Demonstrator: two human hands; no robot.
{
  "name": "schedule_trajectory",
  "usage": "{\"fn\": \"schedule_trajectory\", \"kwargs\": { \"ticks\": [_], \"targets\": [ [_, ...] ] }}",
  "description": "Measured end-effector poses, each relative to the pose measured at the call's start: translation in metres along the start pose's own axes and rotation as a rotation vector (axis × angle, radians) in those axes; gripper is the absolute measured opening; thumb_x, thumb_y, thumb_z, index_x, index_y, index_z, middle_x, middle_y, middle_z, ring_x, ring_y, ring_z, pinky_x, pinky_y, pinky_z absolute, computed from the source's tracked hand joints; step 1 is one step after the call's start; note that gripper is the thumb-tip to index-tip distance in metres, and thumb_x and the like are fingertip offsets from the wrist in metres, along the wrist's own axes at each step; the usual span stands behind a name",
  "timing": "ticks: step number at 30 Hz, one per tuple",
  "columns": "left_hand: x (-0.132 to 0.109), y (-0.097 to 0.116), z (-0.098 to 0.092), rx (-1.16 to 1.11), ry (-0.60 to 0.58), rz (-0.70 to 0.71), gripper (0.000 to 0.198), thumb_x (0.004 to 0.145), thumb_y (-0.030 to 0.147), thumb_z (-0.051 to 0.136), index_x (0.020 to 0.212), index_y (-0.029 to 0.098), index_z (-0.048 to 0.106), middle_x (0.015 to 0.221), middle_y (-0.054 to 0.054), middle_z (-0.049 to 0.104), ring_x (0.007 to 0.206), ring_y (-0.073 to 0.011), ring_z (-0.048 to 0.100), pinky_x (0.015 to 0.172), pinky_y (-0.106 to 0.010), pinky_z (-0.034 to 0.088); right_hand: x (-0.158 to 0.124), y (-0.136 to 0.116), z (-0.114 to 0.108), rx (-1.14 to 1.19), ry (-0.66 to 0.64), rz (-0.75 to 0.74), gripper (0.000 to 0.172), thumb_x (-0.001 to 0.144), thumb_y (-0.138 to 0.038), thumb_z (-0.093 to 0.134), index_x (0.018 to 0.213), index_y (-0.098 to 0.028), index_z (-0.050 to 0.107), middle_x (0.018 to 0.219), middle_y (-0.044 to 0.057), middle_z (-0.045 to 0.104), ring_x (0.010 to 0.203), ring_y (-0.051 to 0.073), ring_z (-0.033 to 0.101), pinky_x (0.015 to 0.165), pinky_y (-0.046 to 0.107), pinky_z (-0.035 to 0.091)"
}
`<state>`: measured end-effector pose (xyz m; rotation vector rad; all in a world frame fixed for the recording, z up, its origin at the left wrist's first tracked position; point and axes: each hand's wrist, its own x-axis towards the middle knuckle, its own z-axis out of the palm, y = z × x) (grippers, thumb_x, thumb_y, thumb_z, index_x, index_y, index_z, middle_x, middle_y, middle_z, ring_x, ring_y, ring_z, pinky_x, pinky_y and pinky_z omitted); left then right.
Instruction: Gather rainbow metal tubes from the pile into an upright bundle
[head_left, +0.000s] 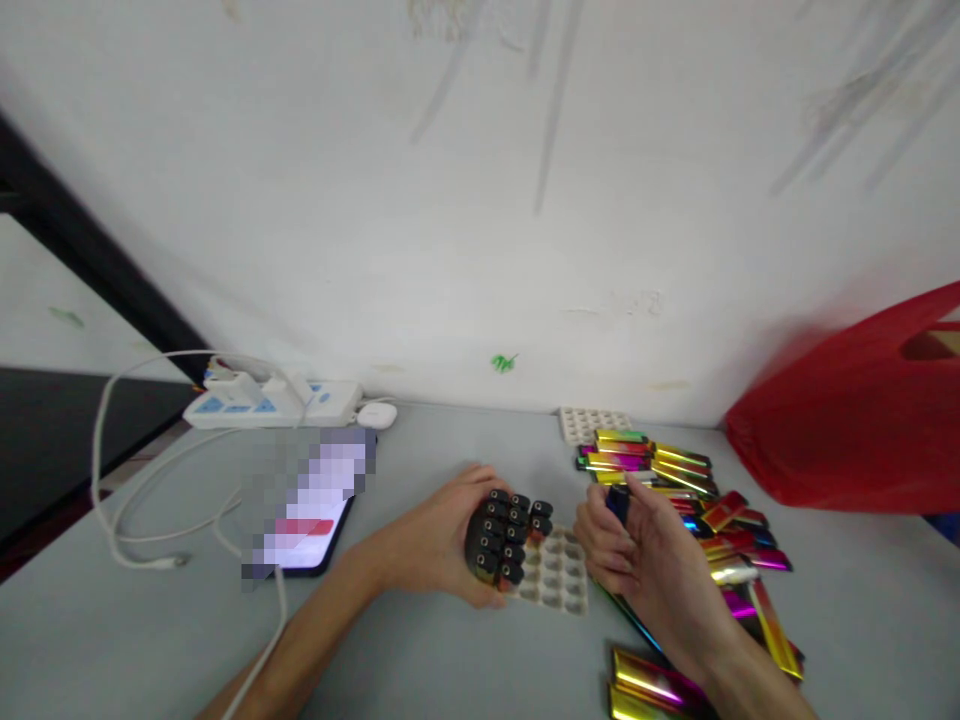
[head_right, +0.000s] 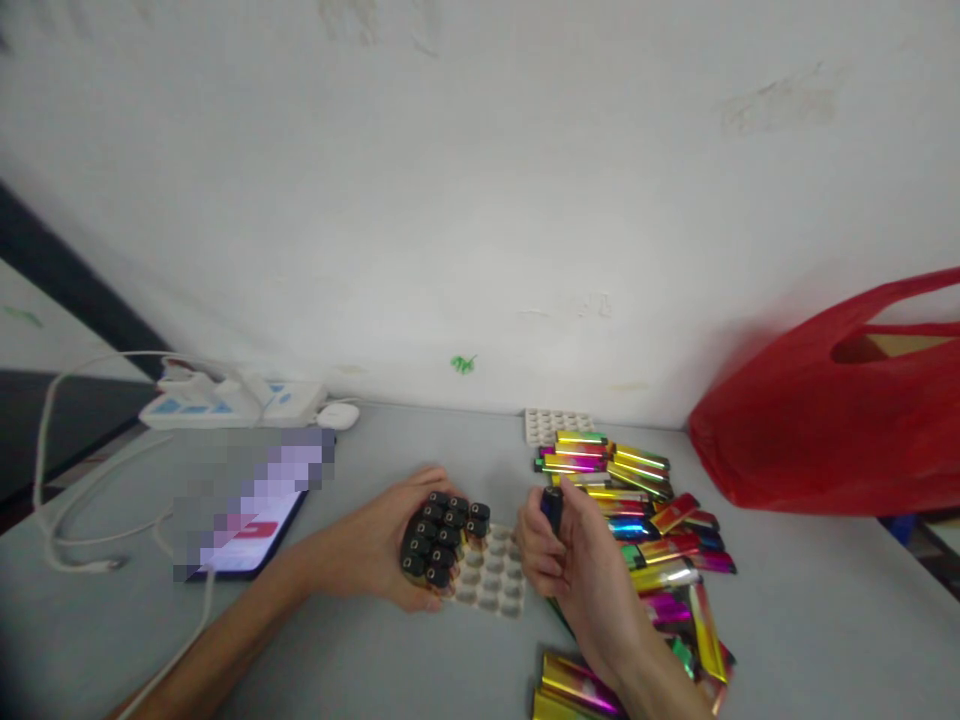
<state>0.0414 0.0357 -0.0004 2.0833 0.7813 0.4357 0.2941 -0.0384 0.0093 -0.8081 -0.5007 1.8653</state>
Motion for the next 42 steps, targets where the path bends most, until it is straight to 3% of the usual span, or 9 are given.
{"fn": "schedule_trajectory", "kwargs": {
  "ticks": [18,28,42],
  "targets": [
    [0.0,0.002,0.0,0.004,-0.003,-0.001,0.065,0.054,0.029,0.104,0.11,0.021,0.073,0.11,-0.002,0.065,0.11,-0.0299,0.064,0.106,-0.038,0.05,0.001,0.01,-0.004,-0.092,0.01,-0.05,0.054,0.092,-0.061,0.072,0.069,-0.024,0.041,0.064,-0.01,0.019,0.056,0.01,0.005,0.045,0.023,0.007],
    [0.0,0.002,-0.001,-0.007,-0.006,0.003,0.065,0.053,0.028,0.104,0.11,0.021,0.073,0.11,-0.002,0.063,0.108,-0.0293,0.064,0.101,-0.036,0.052,0.001,0.009,0.002,-0.171,-0.008,0.001,0.062,0.09,-0.072,0.073,0.07,-0.024,0.039,0.064,-0.01,0.018,0.056,0.01,0.007,0.046,0.023,0.008],
    [0.0,0.004,-0.001,0.006,-0.008,0.003,0.059,0.055,0.032,0.103,0.105,0.022,0.072,0.107,-0.001,0.064,0.11,-0.0296,0.063,0.103,-0.037,0.053,0.002,0.013,-0.002,-0.196,-0.007,0.03,0.061,0.091,-0.073,0.07,0.071,-0.024,0.04,0.065,-0.01,0.019,0.056,0.01,0.007,0.047,0.023,0.008]
  ]
}}
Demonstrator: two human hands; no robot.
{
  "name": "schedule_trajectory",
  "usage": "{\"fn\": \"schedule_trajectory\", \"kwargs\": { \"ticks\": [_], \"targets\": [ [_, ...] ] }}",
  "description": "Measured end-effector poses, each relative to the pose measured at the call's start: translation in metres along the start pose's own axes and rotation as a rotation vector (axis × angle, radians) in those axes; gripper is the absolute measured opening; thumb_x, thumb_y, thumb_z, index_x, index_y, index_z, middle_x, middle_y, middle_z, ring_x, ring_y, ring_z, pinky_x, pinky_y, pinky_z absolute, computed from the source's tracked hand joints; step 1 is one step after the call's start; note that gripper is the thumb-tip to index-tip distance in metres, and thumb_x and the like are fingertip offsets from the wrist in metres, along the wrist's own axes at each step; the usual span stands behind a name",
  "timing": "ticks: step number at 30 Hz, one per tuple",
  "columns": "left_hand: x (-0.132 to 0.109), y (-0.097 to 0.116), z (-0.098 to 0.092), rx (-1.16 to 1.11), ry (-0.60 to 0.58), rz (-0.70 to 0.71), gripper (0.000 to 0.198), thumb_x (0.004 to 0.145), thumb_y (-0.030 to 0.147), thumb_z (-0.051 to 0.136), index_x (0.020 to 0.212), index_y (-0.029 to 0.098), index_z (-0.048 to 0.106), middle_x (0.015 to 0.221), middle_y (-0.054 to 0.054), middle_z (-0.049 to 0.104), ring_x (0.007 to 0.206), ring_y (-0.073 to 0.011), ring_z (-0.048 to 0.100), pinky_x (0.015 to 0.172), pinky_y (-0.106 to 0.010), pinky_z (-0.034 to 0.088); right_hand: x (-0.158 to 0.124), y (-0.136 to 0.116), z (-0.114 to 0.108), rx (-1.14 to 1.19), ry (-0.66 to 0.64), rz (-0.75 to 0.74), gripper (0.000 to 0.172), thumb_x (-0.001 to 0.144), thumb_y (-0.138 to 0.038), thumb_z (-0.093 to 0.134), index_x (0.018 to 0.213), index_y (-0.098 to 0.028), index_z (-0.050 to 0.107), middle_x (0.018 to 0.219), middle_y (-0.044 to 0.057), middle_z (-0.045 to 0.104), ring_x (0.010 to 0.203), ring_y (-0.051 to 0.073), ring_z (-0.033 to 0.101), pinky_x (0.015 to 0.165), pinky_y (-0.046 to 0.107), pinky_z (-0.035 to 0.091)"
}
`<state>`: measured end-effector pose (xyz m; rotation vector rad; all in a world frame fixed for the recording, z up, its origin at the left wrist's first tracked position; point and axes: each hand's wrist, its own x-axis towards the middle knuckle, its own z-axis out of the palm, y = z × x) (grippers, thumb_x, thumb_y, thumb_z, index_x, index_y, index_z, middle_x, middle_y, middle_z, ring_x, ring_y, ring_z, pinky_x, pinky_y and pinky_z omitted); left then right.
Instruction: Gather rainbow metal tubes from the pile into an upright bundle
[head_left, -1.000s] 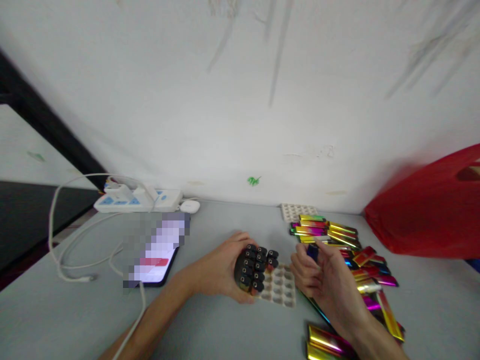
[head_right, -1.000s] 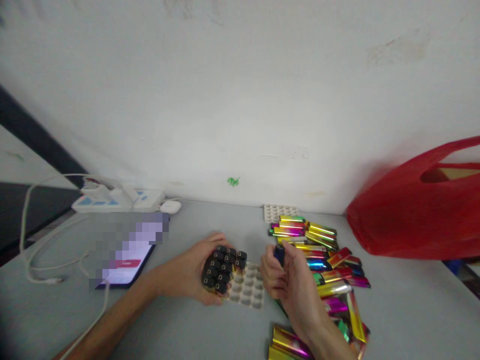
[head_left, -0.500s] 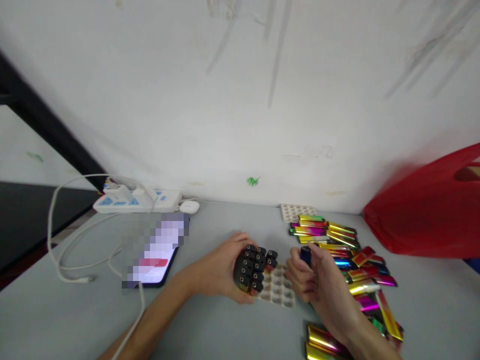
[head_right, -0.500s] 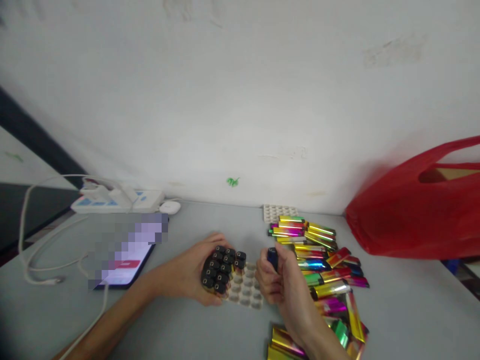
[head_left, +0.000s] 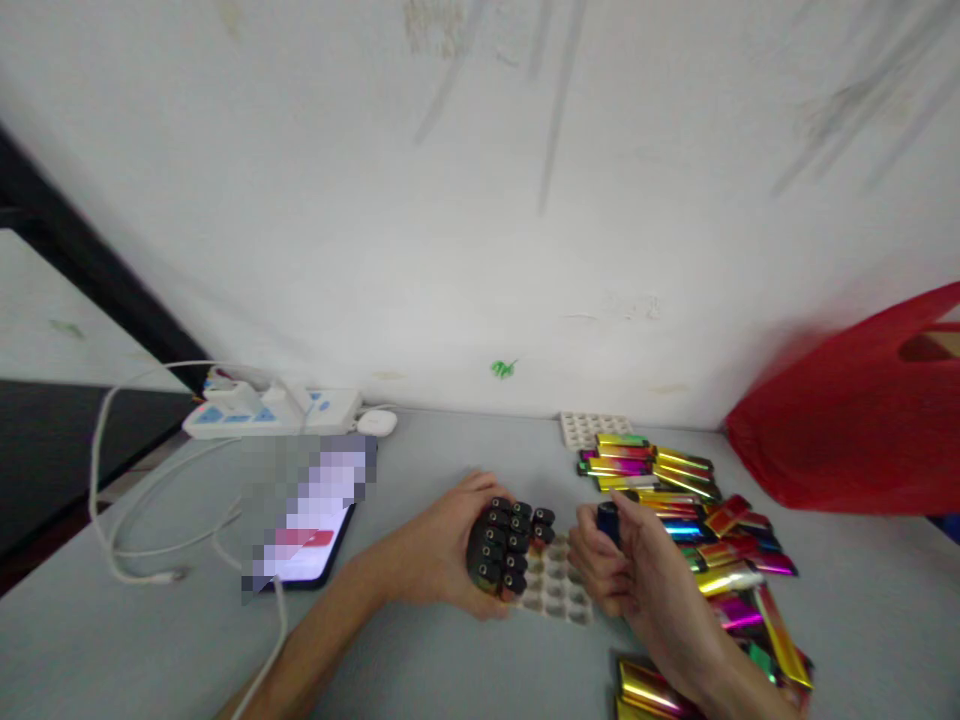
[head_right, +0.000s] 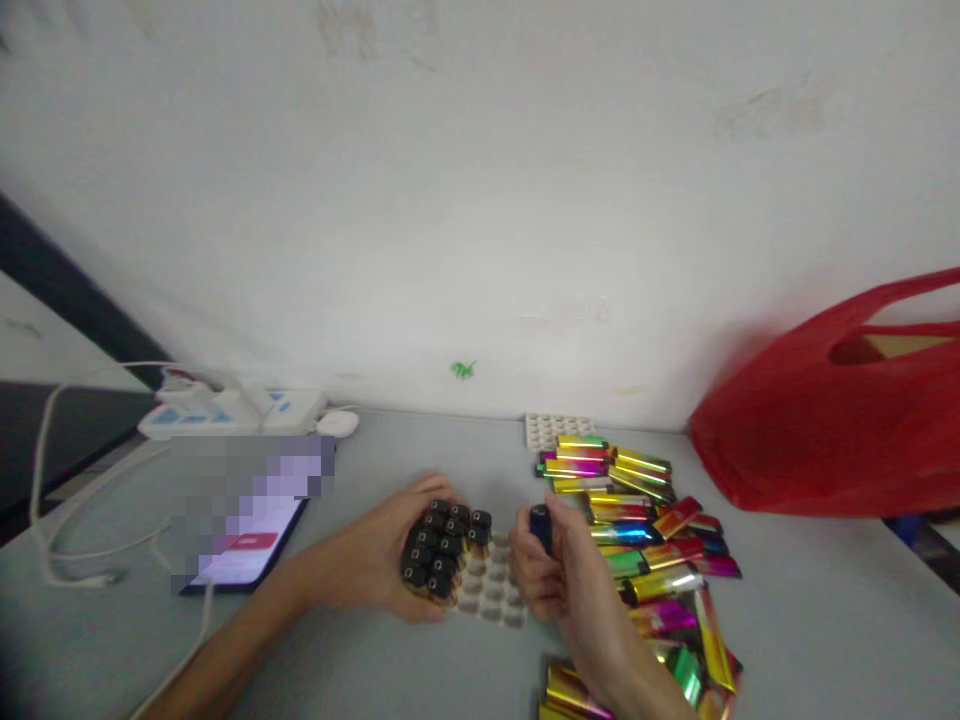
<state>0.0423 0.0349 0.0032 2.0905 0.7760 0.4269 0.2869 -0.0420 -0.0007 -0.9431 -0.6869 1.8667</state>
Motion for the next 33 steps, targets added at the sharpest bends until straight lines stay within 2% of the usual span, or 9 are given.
{"fn": "schedule_trajectory", "kwargs": {
  "ticks": [12,22,29,33],
  "targets": [
    [0.0002,-0.0016,0.0008,0.003,-0.004,-0.021,0.061,0.053,0.029,0.102,0.106,0.022,0.072,0.108,-0.001,0.064,0.112,-0.0306,0.064,0.104,-0.038,0.053,0.0008,-0.0003,0.0021,-0.008,0.007,-0.008,0.064,0.088,-0.077,0.07,0.072,-0.025,0.038,0.065,-0.011,0.018,0.056,0.009,0.007,0.047,0.023,0.007],
    [-0.0003,-0.0001,0.0007,-0.002,-0.001,-0.019,0.059,0.053,0.027,0.103,0.104,0.021,0.072,0.107,-0.001,0.063,0.111,-0.0305,0.063,0.108,-0.039,0.05,-0.0028,0.003,0.0055,-0.062,0.076,0.012,0.06,0.088,-0.074,0.067,0.073,-0.025,0.037,0.065,-0.01,0.018,0.057,0.01,0.006,0.048,0.024,0.005],
    [0.0006,-0.0011,0.0007,0.021,-0.009,-0.011,0.059,0.053,0.028,0.103,0.103,0.021,0.072,0.107,-0.001,0.063,0.11,-0.0294,0.063,0.107,-0.038,0.05,-0.0009,0.0004,0.0056,-0.005,0.027,0.077,0.068,0.081,-0.081,0.075,0.072,-0.024,0.039,0.064,-0.011,0.018,0.056,0.009,0.004,0.047,0.022,0.004],
    [0.0001,-0.0041,0.0013,0.02,0.0,-0.013,0.062,0.053,0.03,0.104,0.105,0.021,0.071,0.106,-0.001,0.062,0.11,-0.0297,0.063,0.104,-0.037,0.051,-0.0012,-0.0019,0.0095,0.039,0.027,0.065,0.067,0.078,-0.08,0.081,0.074,-0.023,0.045,0.065,-0.011,0.022,0.056,0.009,0.008,0.046,0.022,0.009]
  ]
}}
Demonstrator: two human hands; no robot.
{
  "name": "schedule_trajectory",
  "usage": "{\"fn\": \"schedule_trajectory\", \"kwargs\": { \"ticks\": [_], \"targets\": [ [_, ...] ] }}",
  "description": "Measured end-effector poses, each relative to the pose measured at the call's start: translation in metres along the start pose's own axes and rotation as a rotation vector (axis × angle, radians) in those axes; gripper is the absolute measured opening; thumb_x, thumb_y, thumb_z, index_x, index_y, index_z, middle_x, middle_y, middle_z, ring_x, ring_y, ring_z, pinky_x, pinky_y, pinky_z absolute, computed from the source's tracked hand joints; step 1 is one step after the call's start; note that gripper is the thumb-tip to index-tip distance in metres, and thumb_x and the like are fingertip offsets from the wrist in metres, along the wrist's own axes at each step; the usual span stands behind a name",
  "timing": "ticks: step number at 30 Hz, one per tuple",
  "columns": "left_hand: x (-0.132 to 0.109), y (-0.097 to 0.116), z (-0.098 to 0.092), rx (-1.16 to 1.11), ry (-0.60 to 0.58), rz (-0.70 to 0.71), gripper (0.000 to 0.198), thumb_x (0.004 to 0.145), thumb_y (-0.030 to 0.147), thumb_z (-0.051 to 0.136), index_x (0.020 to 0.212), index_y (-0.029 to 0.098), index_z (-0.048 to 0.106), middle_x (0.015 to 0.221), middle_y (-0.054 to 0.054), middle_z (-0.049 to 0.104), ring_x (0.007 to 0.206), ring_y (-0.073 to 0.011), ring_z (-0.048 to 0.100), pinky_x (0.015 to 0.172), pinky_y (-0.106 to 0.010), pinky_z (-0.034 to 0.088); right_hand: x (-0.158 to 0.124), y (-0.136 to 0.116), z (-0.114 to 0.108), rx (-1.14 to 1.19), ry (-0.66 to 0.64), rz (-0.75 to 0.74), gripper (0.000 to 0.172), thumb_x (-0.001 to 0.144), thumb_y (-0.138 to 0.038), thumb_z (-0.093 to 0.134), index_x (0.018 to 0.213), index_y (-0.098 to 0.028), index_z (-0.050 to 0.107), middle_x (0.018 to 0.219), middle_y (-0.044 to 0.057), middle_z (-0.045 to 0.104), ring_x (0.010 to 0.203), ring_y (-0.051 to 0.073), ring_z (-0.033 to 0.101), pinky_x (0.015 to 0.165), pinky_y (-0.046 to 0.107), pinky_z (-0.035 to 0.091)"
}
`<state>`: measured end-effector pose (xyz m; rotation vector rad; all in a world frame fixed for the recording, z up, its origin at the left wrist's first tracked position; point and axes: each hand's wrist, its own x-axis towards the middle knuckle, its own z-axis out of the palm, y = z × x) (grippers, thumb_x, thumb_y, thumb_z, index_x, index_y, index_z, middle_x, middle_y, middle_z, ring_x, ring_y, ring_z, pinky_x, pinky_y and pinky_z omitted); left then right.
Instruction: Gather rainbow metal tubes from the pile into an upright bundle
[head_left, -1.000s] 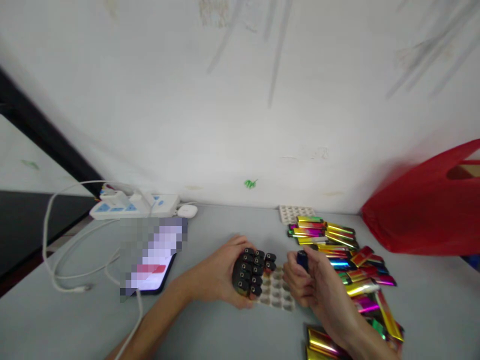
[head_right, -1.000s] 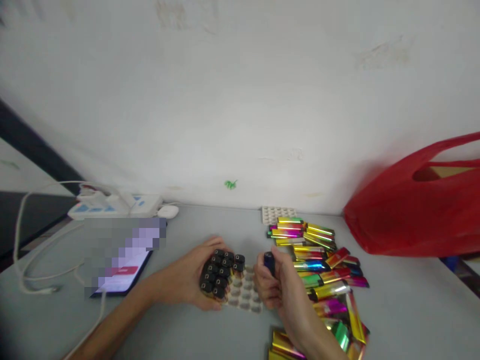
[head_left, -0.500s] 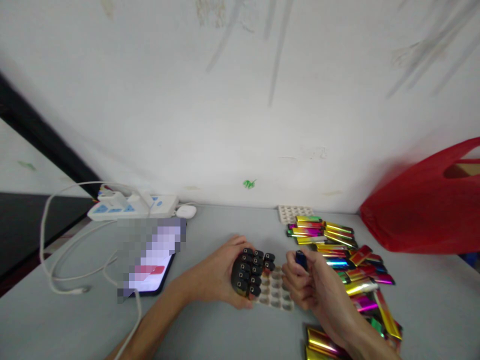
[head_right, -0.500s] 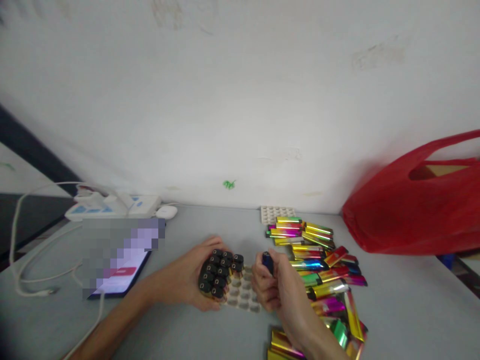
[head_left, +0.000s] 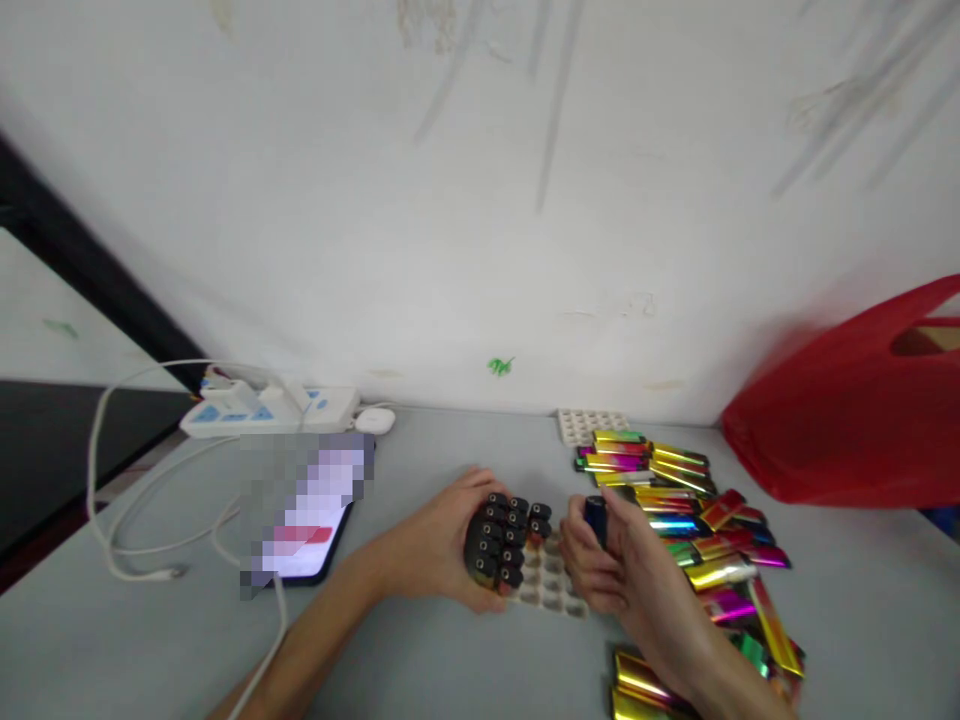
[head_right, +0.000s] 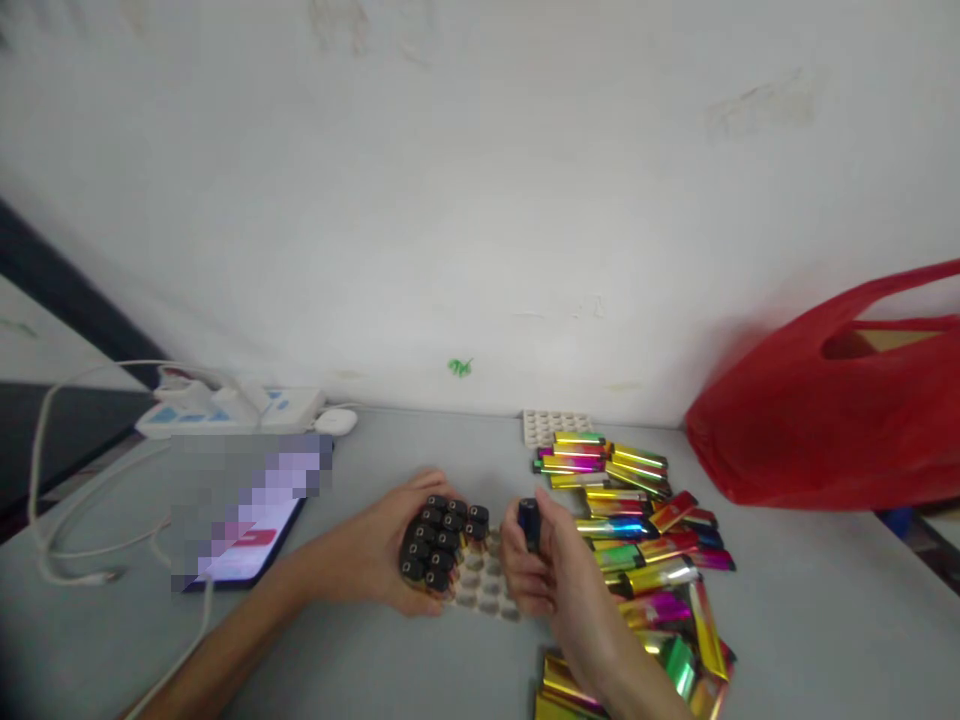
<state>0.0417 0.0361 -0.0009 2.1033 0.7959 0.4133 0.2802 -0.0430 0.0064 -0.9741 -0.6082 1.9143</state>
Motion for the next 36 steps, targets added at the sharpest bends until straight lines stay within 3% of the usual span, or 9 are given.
{"fn": "schedule_trajectory", "kwargs": {
  "ticks": [5,14,18,25,30,33,36],
  "targets": [
    [-0.001,0.001,0.0,-0.035,0.01,-0.011,0.064,0.052,0.028,0.104,0.107,0.02,0.071,0.108,-0.001,0.061,0.107,-0.0289,0.065,0.099,-0.036,0.052,0.001,0.002,0.001,0.004,0.038,-0.029,0.06,0.084,-0.077,0.077,0.08,-0.023,0.053,0.066,-0.009,0.027,0.057,0.011,0.015,0.049,0.022,0.016],
    [0.0,0.0,0.001,-0.026,0.02,0.002,0.067,0.052,0.029,0.105,0.11,0.021,0.072,0.109,-0.001,0.062,0.109,-0.0295,0.064,0.101,-0.036,0.052,0.001,0.005,-0.004,0.033,-0.041,-0.085,0.048,0.094,-0.069,0.068,0.083,-0.024,0.057,0.066,-0.008,0.029,0.057,0.012,0.017,0.051,0.024,0.02],
    [0.0,-0.002,0.002,-0.015,0.016,0.011,0.065,0.051,0.029,0.105,0.107,0.021,0.073,0.107,-0.001,0.062,0.108,-0.0293,0.063,0.101,-0.036,0.052,0.002,0.007,-0.003,-0.032,0.004,-0.202,0.049,0.097,-0.071,0.064,0.088,-0.023,0.063,0.064,-0.007,0.035,0.056,0.013,0.027,0.057,0.026,0.032],
    [0.001,0.001,0.001,-0.01,0.021,0.005,0.061,0.054,0.03,0.104,0.105,0.021,0.072,0.107,-0.001,0.062,0.107,-0.0286,0.063,0.1,-0.036,0.052,0.005,0.011,-0.001,-0.257,0.069,-0.401,0.045,0.108,-0.066,0.052,0.097,-0.025,0.065,0.073,-0.003,0.057,0.053,0.015,0.039,0.059,0.032,0.036],
    [0.001,0.002,0.001,0.008,0.019,-0.021,0.06,0.054,0.03,0.104,0.102,0.021,0.07,0.105,0.0,0.061,0.105,-0.0285,0.064,0.098,-0.036,0.052,0.001,0.01,0.005,-0.507,0.139,-0.544,0.039,0.11,-0.058,0.057,0.092,-0.025,0.068,0.084,0.002,0.061,0.078,0.022,0.056,0.076,0.034,0.045],
    [0.001,0.001,0.002,0.014,0.033,-0.03,0.062,0.052,0.031,0.105,0.101,0.02,0.069,0.104,0.0,0.061,0.105,-0.0286,0.064,0.097,-0.036,0.053,-0.001,0.007,0.005,-0.646,0.201,-0.662,0.038,0.106,-0.056,0.066,0.086,-0.025,0.071,0.094,0.004,0.06,0.095,0.025,0.057,0.084,0.033,0.046],
    [0.001,0.001,0.002,0.027,0.028,-0.023,0.06,0.053,0.032,0.104,0.099,0.021,0.068,0.103,0.0,0.061,0.106,-0.0293,0.064,0.097,-0.036,0.053,0.0,0.006,0.0,-0.707,0.211,-0.657,0.032,0.104,-0.055,0.07,0.093,-0.025,0.077,0.095,0.004,0.062,0.096,0.025,0.057,0.085,0.034,0.045]
  ]
}}
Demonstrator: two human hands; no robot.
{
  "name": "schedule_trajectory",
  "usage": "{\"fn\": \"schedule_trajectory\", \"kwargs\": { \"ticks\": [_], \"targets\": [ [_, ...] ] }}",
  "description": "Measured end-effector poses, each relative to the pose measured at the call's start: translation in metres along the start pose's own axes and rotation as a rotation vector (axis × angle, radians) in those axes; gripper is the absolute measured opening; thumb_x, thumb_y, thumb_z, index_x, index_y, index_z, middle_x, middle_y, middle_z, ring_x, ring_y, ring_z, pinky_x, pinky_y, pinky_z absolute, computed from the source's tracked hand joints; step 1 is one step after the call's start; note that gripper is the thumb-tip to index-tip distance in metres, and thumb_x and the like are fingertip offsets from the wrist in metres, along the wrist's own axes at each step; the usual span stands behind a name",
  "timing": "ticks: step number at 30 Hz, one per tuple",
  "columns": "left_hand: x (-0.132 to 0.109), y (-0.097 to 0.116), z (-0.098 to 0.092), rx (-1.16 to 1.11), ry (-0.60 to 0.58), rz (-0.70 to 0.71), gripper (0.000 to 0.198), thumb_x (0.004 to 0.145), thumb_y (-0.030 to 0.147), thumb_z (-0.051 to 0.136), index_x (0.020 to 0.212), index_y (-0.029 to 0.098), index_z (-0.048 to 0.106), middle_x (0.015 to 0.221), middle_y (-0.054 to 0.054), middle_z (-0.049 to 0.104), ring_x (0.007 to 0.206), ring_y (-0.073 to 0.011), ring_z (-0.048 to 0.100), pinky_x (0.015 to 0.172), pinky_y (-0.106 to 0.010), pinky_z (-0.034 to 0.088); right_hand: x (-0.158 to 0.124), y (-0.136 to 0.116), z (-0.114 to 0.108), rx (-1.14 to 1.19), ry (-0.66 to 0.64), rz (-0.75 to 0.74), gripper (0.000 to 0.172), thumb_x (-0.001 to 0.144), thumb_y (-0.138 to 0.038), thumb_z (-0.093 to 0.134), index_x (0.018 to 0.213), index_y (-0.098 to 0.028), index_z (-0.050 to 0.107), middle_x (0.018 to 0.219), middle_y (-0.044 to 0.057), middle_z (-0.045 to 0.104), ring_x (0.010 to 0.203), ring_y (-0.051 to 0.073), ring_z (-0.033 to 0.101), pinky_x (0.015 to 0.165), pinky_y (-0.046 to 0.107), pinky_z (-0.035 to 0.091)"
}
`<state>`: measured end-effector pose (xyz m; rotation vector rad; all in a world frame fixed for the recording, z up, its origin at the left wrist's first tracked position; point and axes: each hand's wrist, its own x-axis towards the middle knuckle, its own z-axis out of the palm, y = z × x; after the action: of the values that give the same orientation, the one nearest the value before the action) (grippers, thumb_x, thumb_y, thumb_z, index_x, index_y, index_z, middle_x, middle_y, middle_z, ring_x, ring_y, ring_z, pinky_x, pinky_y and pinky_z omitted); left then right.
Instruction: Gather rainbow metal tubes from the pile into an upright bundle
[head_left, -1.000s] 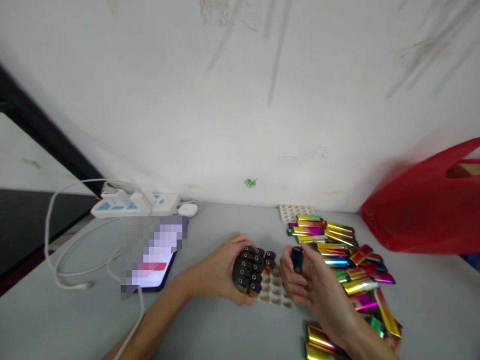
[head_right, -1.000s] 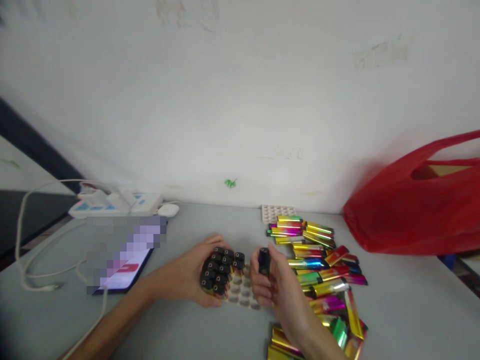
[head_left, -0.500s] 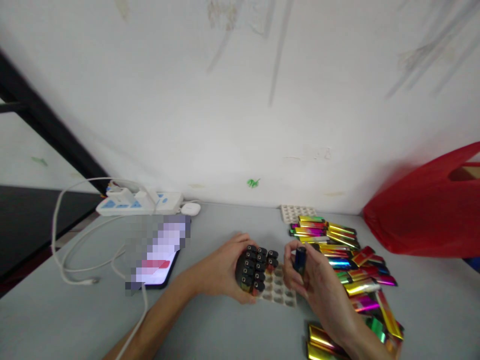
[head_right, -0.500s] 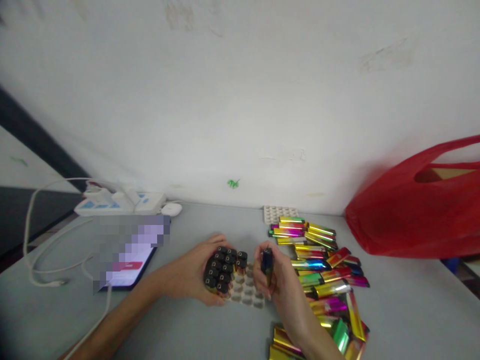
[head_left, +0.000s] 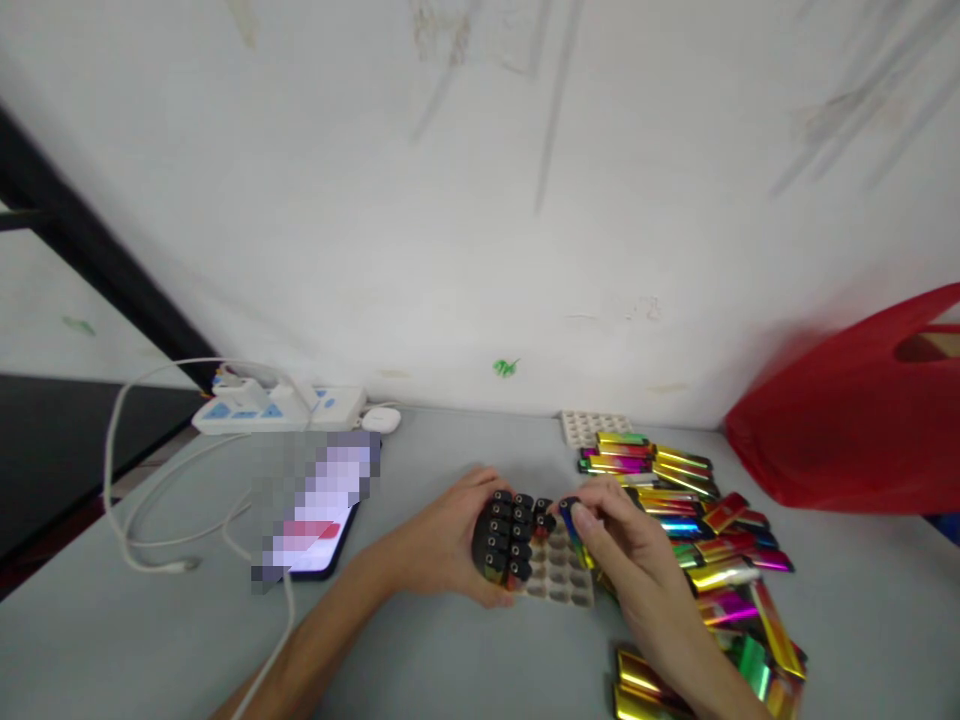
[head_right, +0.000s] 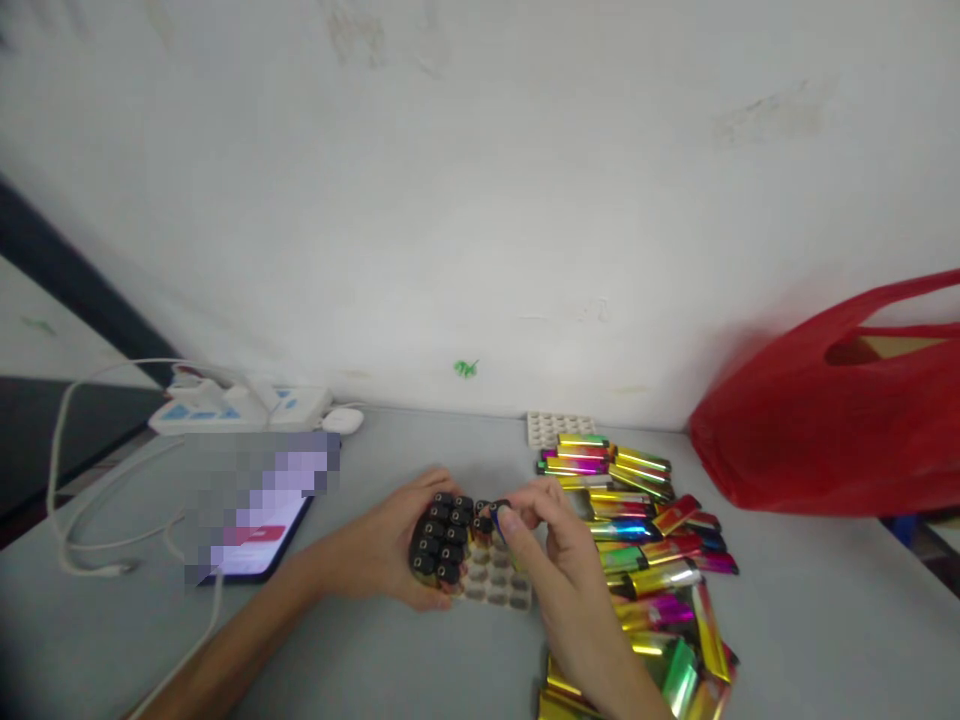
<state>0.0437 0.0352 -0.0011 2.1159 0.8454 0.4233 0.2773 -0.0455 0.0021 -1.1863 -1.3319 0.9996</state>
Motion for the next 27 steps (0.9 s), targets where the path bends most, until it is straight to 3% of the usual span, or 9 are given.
{"fn": "schedule_trajectory", "kwargs": {
  "ticks": [8,15,22,27],
  "targets": [
    [0.0,0.001,-0.001,-0.012,-0.016,-0.013,0.056,0.055,0.033,0.103,0.099,0.021,0.07,0.104,0.0,0.063,0.107,-0.0294,0.064,0.103,-0.038,0.053,-0.001,0.011,-0.003,0.016,0.016,0.121,0.033,0.104,-0.056,0.07,0.097,-0.024,0.077,0.085,0.001,0.064,0.083,0.022,0.059,0.078,0.034,0.044],
    [-0.001,0.002,0.0,-0.005,0.001,-0.003,0.058,0.054,0.035,0.103,0.101,0.021,0.07,0.104,-0.001,0.062,0.108,-0.0305,0.063,0.104,-0.039,0.052,-0.007,0.001,-0.003,-0.232,0.025,-0.017,0.02,0.102,-0.045,0.073,0.098,-0.026,0.077,0.082,0.001,0.067,0.082,0.023,0.062,0.078,0.035,0.045],
    [0.0,0.007,-0.002,-0.009,-0.017,-0.004,0.055,0.057,0.032,0.102,0.1,0.021,0.07,0.1,0.001,0.065,0.101,-0.0281,0.066,0.109,-0.041,0.051,-0.007,-0.002,-0.002,-0.239,-0.027,-0.021,0.025,0.104,-0.051,0.072,0.099,-0.027,0.078,0.09,0.004,0.073,0.089,0.027,0.065,0.081,0.038,0.047],
    [-0.001,0.003,0.0,-0.002,-0.002,0.002,0.059,0.054,0.032,0.103,0.101,0.021,0.07,0.102,0.0,0.064,0.106,-0.0299,0.065,0.114,-0.044,0.048,-0.002,-0.006,-0.005,-0.278,-0.11,-0.173,0.014,0.103,-0.042,0.076,0.104,-0.029,0.083,0.084,0.002,0.071,0.083,0.024,0.066,0.08,0.039,0.048]
  ]
}}
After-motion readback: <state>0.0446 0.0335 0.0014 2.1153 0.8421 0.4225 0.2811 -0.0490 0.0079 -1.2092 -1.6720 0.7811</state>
